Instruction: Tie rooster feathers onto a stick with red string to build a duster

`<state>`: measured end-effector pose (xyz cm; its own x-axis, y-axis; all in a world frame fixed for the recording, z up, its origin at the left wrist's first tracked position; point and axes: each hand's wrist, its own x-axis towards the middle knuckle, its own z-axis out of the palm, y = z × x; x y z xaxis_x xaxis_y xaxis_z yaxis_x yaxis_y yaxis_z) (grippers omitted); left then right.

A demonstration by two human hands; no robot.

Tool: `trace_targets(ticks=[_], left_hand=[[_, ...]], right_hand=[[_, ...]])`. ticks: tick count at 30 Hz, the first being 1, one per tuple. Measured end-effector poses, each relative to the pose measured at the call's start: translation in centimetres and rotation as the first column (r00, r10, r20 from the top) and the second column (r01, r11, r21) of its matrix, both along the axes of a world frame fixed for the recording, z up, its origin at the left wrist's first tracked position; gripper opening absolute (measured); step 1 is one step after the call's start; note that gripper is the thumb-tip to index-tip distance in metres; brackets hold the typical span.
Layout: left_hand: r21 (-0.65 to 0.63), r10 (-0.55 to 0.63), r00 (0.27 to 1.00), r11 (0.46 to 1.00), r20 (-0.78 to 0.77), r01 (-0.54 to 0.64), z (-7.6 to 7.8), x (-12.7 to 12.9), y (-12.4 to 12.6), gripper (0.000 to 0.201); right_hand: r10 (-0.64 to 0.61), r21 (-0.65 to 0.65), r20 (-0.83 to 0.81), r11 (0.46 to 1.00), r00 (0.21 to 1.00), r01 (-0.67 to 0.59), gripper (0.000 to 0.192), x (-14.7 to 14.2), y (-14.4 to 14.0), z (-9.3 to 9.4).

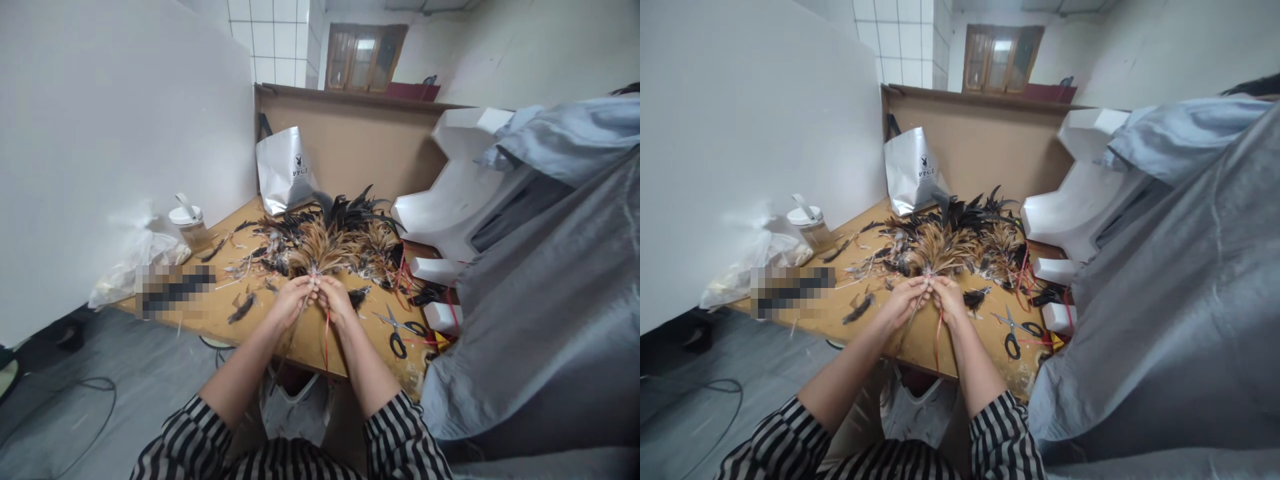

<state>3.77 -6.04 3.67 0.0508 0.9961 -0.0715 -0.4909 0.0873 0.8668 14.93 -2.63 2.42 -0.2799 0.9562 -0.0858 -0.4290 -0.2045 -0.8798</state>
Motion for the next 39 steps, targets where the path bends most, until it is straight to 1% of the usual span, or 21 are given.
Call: trace_targets(ticks=[1,3,5,7,9,11,14,16,18,21,22,24,26,28,30,32,33,35,37,38,39], left_hand=[[0.000,-0.043,0.998,0.999,0.049,0.043,0.4,-0.1,-0.1,0.031],[0.027,-0.056,0.996,0.998,0.071,0.054,0.9,-0.1,-0.3,0.029],[0.053,-0.011,0.999,0.999,0.034,0.010,1.0,0.2,-0.1,0.029],[0.058,0.039,0.999,0.998,-0.003,-0.038,0.7,0.6,0.2,0.031],[0.044,0.087,0.996,0.995,-0.027,-0.086,0.1,1.0,0.7,0.032],[0.019,0.140,0.989,0.990,-0.048,-0.139,-0.6,1.3,1.1,0.033],[-0.018,0.207,0.976,0.978,-0.062,-0.208,-1.3,1.4,1.7,0.033],[-0.042,0.222,0.974,0.974,-0.037,-0.223,-1.6,1.3,1.9,0.032],[-0.078,0.219,0.976,0.973,0.007,-0.218,-1.7,1.2,2.2,0.033],[-0.132,0.189,0.979,0.975,0.074,-0.178,-1.9,0.8,2.8,0.030],[-0.142,0.161,0.982,0.979,0.101,-0.146,-2.0,0.5,3.1,0.028],[-0.157,0.070,0.981,0.987,0.180,-0.042,-2.2,-0.1,3.6,0.022],[-0.186,-0.018,0.955,0.980,0.295,0.076,-2.5,-1.0,4.2,0.015],[-0.214,-0.045,0.901,0.965,0.431,0.150,-2.7,-2.0,4.7,0.007],[-0.213,-0.037,0.835,0.960,0.549,0.182,-2.9,-2.8,5.0,0.007],[-0.195,-0.036,0.781,0.960,0.624,0.201,-3.0,-3.2,5.0,0.010],[-0.189,-0.039,0.765,0.960,0.643,0.208,-3.0,-3.2,5.0,0.011],[-0.188,-0.044,0.752,0.957,0.657,0.220,-3.0,-3.1,4.9,0.013],[-0.195,-0.050,0.753,0.953,0.656,0.234,-3.0,-2.8,4.8,0.013],[-0.200,-0.054,0.753,0.949,0.655,0.243,-3.1,-2.6,4.8,0.013],[-0.206,-0.060,0.753,0.945,0.655,0.254,-3.1,-2.5,4.8,0.013]], right_hand=[[0.029,0.024,-0.006,0.999,1.000,-0.029,0.025,0.2,0.1,0.0],[0.080,0.063,-0.015,0.995,0.997,-0.079,0.024,0.5,0.2,0.0],[0.098,0.080,-0.016,0.992,0.995,-0.096,0.023,0.7,0.2,0.0],[0.087,0.089,0.003,0.992,0.996,-0.087,0.024,0.7,0.3,0.0],[0.041,0.086,0.051,0.995,0.998,-0.045,0.026,0.6,0.5,-0.2],[-0.050,0.102,0.116,0.994,0.992,0.038,0.026,0.3,0.8,-0.7],[-0.204,0.197,0.231,0.967,0.951,0.160,0.024,0.0,1.2,-1.3],[-0.259,0.257,0.289,0.948,0.921,0.186,0.023,-0.2,1.4,-1.5],[-0.297,0.291,0.313,0.934,0.902,0.206,0.022,-0.2,1.4,-1.3],[-0.367,0.345,0.312,0.903,0.877,0.255,0.019,-0.3,1.3,-1.1],[-0.389,0.368,0.314,0.891,0.866,0.267,0.019,-0.3,1.3,-1.1],[-0.404,0.406,0.342,0.878,0.848,0.254,0.018,-0.3,1.5,-1.5],[-0.396,0.424,0.398,0.879,0.827,0.216,0.018,0.1,2.0,-2.1],[-0.417,0.433,0.459,0.876,0.784,0.212,0.019,0.8,2.8,-2.7],[-0.490,0.459,0.522,0.851,0.698,0.255,0.020,2.1,3.7,-3.0],[-0.562,0.499,0.615,0.820,0.553,0.279,0.020,3.8,4.7,-2.6],[-0.584,0.517,0.671,0.810,0.457,0.277,0.020,4.7,5.2,-2.2],[-0.595,0.538,0.769,0.800,0.233,0.266,0.022,6.4,6.3,-1.2],[-0.564,0.540,0.825,0.798,0.016,0.266,0.025,7.6,7.3,-0.3],[-0.537,0.534,0.841,0.803,-0.067,0.265,0.025,8.0,7.8,0.0],[-0.506,0.522,0.853,0.812,-0.130,0.260,0.026,8.2,8.3,0.2]])
